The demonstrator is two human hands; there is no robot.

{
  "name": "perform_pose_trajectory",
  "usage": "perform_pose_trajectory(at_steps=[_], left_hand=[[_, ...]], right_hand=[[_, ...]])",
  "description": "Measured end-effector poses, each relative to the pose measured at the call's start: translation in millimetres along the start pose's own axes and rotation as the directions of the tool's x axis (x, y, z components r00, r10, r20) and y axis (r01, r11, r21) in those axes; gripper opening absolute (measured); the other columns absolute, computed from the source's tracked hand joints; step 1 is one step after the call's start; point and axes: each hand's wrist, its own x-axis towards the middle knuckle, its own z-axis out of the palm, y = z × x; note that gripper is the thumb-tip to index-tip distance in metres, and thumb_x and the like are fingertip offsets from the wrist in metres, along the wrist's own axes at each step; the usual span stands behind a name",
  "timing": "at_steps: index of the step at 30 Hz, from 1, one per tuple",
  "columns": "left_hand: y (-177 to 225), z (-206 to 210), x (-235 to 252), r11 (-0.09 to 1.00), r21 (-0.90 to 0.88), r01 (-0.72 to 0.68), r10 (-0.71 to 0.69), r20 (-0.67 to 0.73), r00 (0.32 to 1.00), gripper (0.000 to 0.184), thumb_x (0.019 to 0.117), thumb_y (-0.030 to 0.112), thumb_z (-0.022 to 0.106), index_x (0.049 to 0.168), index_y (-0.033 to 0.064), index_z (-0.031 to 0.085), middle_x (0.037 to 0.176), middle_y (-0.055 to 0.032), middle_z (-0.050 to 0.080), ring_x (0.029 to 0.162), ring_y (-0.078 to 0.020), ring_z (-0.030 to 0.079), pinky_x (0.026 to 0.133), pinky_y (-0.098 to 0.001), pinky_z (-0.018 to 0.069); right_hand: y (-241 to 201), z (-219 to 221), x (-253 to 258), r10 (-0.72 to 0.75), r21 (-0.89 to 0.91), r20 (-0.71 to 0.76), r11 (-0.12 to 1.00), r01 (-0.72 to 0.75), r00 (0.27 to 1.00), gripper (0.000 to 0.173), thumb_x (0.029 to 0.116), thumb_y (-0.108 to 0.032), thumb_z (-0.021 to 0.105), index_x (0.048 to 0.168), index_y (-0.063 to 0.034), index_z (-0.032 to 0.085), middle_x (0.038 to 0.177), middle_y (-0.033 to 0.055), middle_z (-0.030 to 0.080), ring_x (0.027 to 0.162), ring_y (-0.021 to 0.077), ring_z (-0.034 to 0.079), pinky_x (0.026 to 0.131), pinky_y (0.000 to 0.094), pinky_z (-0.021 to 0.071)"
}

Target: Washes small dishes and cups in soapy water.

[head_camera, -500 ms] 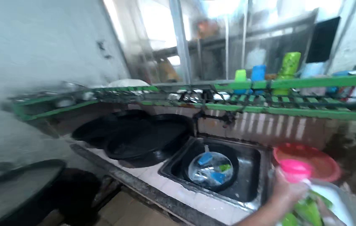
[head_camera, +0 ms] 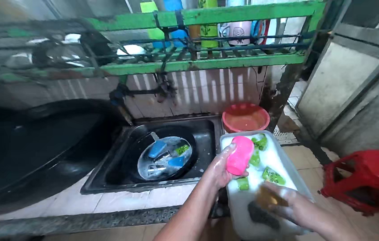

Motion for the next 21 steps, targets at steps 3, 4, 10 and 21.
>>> perform_pose_trajectory(at_steps=[3,4,10,21], left_hand=[[-13,-2,3,0.998,-0.037,-0.057,0.054,-0.077,0.996,0.046,0.1057,0.046,0.049,0.137,0.0125,0.055,0.114,-0.0153,0.066,0.093,-0.0286,0.068,0.076,-0.047,0.0586],[-18,-5,5,0.996,-0.051,-0.07,0.065,-0.088,0.994,0.045,0.1059,0.044,0.049,0.137,0.0118,0.055,0.113,-0.0159,0.066,0.092,-0.029,0.068,0.075,-0.0471,0.059],[-33,-14,6,0.977,-0.159,-0.145,0.128,-0.111,0.986,0.043,0.1071,0.039,0.049,0.137,0.0091,0.054,0.116,-0.016,0.066,0.097,-0.0293,0.068,0.08,-0.0491,0.0591],[-45,-25,3,0.959,-0.06,-0.278,0.278,0.001,0.961,0.051,0.1078,0.042,0.047,0.15,0.0136,0.043,0.129,-0.0139,0.062,0.109,-0.0273,0.065,0.09,-0.048,0.057]], right_hand=[[1,7,-2,0.096,-0.061,-0.197,0.992,-0.11,0.976,0.042,0.1024,-0.026,0.06,0.139,-0.0052,0.062,0.141,0.0178,0.061,0.131,0.0318,0.059,0.112,0.051,0.0449],[2,4,-1,0.191,-0.066,-0.219,0.976,-0.21,0.957,0.04,0.1043,-0.03,0.057,0.134,-0.0041,0.065,0.131,0.0196,0.066,0.123,0.0344,0.064,0.107,0.0539,0.0479],[16,5,24,0.434,-0.075,0.126,0.901,-0.428,0.892,0.059,0.1003,-0.044,0.063,0.143,-0.0039,0.054,0.135,0.0248,0.061,0.129,0.0389,0.058,0.109,0.0595,0.042],[-41,23,4,0.263,-0.264,0.146,0.939,-0.219,0.954,0.059,0.0931,-0.026,0.074,0.145,-0.0092,0.053,0.143,0.0193,0.057,0.13,0.0389,0.057,0.107,0.0603,0.0456]])
